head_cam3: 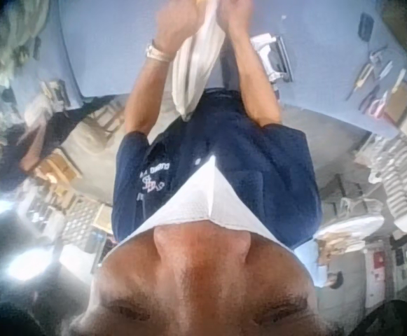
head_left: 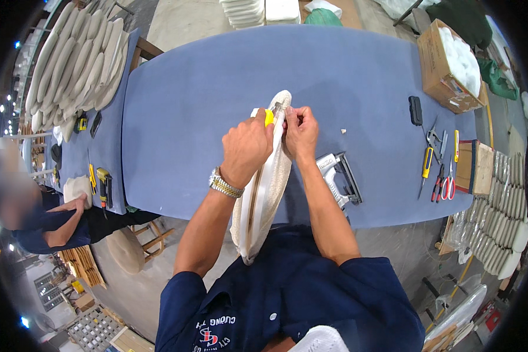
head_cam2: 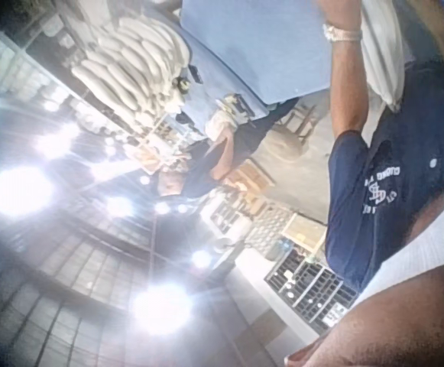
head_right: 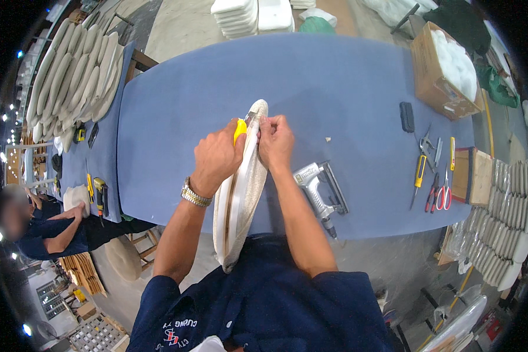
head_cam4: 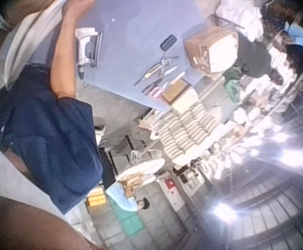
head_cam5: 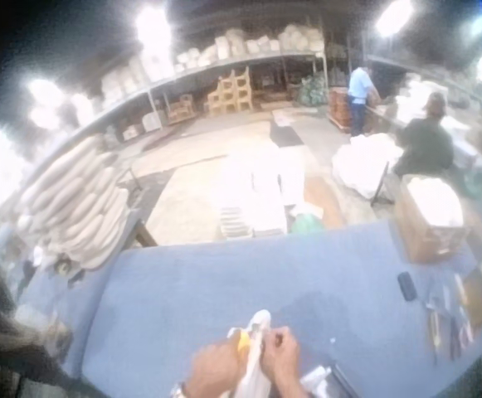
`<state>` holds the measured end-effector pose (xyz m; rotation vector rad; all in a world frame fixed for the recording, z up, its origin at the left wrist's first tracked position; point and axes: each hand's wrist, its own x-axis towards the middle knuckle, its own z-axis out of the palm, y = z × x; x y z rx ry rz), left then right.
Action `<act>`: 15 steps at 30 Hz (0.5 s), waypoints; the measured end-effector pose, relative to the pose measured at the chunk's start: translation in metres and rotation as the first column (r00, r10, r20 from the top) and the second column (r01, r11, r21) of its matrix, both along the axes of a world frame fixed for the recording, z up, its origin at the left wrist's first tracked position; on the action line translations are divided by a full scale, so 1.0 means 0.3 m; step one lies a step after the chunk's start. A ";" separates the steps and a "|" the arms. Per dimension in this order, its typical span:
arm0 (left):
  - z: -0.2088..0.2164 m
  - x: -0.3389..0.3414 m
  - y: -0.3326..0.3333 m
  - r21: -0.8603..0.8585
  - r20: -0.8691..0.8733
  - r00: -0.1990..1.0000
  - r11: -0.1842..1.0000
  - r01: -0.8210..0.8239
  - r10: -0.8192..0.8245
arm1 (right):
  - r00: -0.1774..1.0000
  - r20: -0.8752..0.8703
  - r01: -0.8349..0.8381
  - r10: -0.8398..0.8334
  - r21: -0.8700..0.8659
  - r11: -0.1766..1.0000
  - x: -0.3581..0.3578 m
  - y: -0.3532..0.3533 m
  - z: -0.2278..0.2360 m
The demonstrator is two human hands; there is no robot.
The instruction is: The person assembles cushion covers by inserting foam inserts, trimming excess fabric with a utility knife, and stapling the edges closed. The person repeats this process for multiple cushions on a blue work table in a workshop.
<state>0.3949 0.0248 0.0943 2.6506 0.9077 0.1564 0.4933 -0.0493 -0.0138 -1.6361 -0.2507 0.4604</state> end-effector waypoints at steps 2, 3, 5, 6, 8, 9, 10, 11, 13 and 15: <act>-0.004 0.004 -0.004 0.044 -0.007 1.000 0.999 0.019 -0.019 | 0.999 -0.032 -0.008 0.009 0.033 0.999 0.003 0.002 -0.014; 0.001 0.009 -0.007 0.063 -0.014 1.000 0.998 0.029 -0.028 | 0.999 -0.047 -0.013 0.015 0.053 0.999 0.005 0.006 -0.009; 0.009 0.016 -0.008 0.095 -0.034 0.998 0.994 0.060 -0.057 | 0.996 -0.086 -0.013 0.020 0.083 0.996 0.004 0.005 0.001; 0.014 0.017 -0.005 0.110 -0.048 0.996 0.991 0.082 -0.077 | 0.994 -0.105 -0.012 0.023 0.100 0.995 0.003 0.006 0.011; 0.026 0.024 0.002 0.106 -0.079 0.992 0.989 0.103 -0.094 | 0.995 -0.099 -0.023 0.033 0.105 0.994 0.005 0.007 0.014; 0.033 0.030 0.004 0.090 -0.096 0.991 0.991 0.102 -0.094 | 0.995 -0.095 -0.027 0.037 0.107 0.994 0.005 0.006 0.015; 0.039 0.034 0.006 0.073 -0.112 0.989 0.992 0.102 -0.093 | 0.994 -0.099 -0.030 0.041 0.116 0.993 0.005 0.006 0.016; 0.044 0.037 0.005 0.073 -0.122 0.988 0.992 0.105 -0.095 | 0.994 -0.103 -0.033 0.046 0.124 0.992 0.004 0.008 0.018; 0.050 0.045 0.005 0.074 -0.137 0.986 0.992 0.106 -0.095 | 0.993 -0.111 -0.034 0.050 0.142 0.989 0.006 0.010 0.024; 0.043 0.053 0.011 0.069 -0.161 0.983 0.992 0.102 -0.090 | 0.991 -0.125 -0.026 0.047 0.159 0.987 0.007 0.009 0.028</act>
